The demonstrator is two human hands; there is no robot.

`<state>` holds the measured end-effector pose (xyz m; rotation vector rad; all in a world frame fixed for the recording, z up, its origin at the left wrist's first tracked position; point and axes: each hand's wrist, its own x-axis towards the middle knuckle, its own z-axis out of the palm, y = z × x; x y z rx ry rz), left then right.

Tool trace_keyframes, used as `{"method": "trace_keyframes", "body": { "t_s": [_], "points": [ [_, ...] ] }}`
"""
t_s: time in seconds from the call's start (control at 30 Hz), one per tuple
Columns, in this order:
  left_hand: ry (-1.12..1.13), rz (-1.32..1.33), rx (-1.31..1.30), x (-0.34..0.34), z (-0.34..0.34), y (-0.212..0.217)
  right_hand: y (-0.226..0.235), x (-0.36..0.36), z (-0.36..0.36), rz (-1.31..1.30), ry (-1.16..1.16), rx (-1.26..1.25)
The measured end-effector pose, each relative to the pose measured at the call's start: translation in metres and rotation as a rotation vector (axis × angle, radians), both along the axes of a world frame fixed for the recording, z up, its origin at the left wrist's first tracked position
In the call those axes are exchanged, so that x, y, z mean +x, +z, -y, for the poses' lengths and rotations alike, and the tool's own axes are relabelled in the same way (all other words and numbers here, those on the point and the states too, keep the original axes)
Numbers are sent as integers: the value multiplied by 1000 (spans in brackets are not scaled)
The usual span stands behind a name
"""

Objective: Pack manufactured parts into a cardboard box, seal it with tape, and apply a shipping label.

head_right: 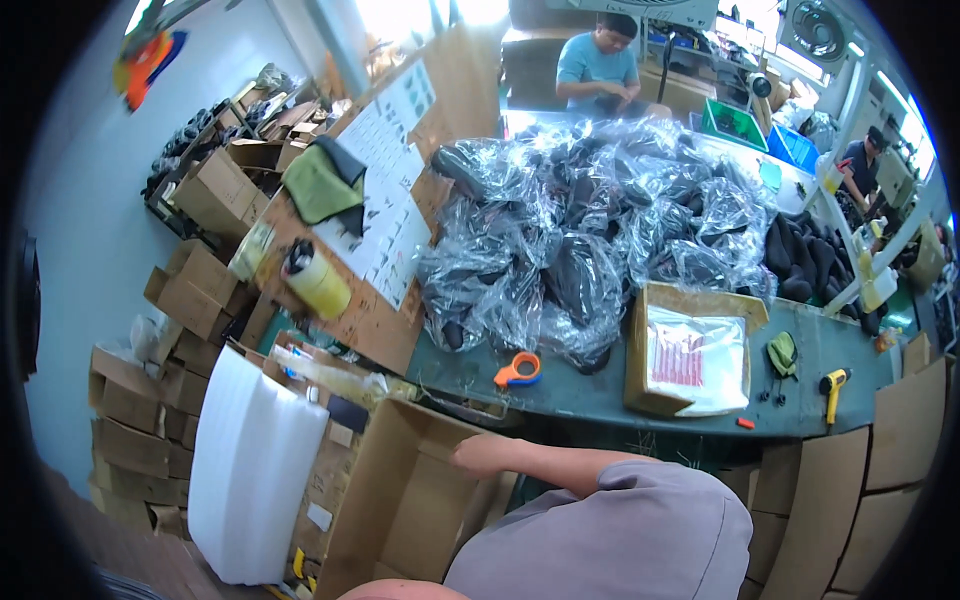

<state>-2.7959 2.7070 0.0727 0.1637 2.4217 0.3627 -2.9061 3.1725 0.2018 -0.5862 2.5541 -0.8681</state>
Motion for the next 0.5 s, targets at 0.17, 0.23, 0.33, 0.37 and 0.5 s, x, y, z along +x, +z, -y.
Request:
{"method": "trace_keyframes", "body": {
  "t_s": [0.17, 0.23, 0.33, 0.37, 0.5],
  "points": [
    [37, 14, -158, -49, -168, 80, -12, -60, -124, 33, -34, -130],
    [16, -38, -26, -54, -215, 88, -28, -82, -162, 33, -43, -184],
    [-57, -76, 258, -94, -289, 101, -39, -104, -225, 130, -241, -101],
    [-68, -72, 377, -104, -314, 112, -54, -110, -238, 149, -240, -106],
    [-186, -185, 184, -127, -348, 133, -51, -145, -261, 222, -190, -17]
  ]
}}
